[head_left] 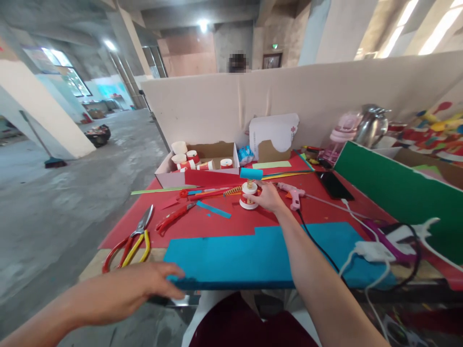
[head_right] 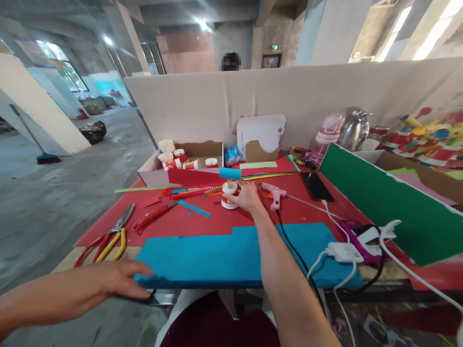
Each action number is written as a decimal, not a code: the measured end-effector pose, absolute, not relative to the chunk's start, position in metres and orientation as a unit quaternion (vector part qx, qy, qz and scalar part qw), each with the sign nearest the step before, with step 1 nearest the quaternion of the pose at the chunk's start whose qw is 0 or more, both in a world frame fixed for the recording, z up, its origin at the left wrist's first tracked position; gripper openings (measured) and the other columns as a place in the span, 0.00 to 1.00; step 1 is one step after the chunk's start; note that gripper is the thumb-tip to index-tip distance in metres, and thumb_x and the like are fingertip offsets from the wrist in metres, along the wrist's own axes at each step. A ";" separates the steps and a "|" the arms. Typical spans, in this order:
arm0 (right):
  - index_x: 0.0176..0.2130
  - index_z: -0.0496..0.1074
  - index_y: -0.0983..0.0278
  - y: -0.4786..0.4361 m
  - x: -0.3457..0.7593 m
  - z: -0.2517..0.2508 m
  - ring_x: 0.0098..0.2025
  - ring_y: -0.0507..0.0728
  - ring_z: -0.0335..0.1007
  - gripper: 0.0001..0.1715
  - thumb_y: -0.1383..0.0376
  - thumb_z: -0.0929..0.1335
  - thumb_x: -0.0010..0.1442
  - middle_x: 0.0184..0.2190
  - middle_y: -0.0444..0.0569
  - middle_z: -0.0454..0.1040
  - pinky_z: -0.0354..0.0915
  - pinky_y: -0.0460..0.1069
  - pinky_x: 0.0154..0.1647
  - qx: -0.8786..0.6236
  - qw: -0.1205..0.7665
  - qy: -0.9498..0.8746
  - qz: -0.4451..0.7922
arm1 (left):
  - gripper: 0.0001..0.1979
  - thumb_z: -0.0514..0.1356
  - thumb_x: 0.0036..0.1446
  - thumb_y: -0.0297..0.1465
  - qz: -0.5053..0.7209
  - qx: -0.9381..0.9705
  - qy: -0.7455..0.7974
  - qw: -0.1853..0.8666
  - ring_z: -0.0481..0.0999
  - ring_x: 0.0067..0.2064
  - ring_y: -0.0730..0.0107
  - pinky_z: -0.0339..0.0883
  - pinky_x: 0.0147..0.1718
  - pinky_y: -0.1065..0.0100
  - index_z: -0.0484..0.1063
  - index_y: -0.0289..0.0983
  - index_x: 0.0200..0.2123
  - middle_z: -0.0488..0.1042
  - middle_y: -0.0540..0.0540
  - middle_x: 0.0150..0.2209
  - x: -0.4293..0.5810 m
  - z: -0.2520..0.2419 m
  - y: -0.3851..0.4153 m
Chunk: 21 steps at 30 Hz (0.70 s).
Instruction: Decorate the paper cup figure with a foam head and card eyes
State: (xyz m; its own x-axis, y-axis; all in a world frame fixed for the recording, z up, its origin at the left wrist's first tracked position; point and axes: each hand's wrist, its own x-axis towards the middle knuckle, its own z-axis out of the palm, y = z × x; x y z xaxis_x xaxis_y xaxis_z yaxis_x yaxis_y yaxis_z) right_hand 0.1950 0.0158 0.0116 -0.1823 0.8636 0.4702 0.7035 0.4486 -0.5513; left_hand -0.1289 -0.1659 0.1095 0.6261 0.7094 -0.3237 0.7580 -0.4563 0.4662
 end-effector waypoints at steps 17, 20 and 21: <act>0.45 0.73 0.60 0.008 0.229 0.029 0.44 0.62 0.73 0.29 0.52 0.73 0.44 0.43 0.53 0.76 0.68 0.55 0.42 -0.549 0.400 -0.708 0.192 | 0.14 0.49 0.51 0.20 0.443 0.722 0.530 -0.030 0.72 0.44 0.66 0.66 0.45 0.65 0.71 0.38 0.33 0.74 0.45 0.39 -0.008 0.028 0.018; 0.42 0.73 0.61 0.011 0.236 0.030 0.43 0.60 0.72 0.24 0.51 0.70 0.49 0.40 0.50 0.76 0.67 0.54 0.42 -0.531 0.451 -0.688 0.203 | 0.15 0.49 0.54 0.21 0.420 0.746 0.516 -0.042 0.69 0.48 0.64 0.64 0.48 0.63 0.70 0.38 0.40 0.72 0.44 0.44 -0.009 0.023 0.013; 0.41 0.73 0.62 0.013 0.236 0.029 0.42 0.59 0.72 0.22 0.51 0.69 0.50 0.39 0.50 0.76 0.67 0.53 0.41 -0.522 0.473 -0.679 0.207 | 0.15 0.49 0.55 0.22 0.424 0.750 0.506 -0.045 0.68 0.49 0.64 0.63 0.48 0.63 0.70 0.37 0.42 0.71 0.43 0.45 -0.007 0.023 0.012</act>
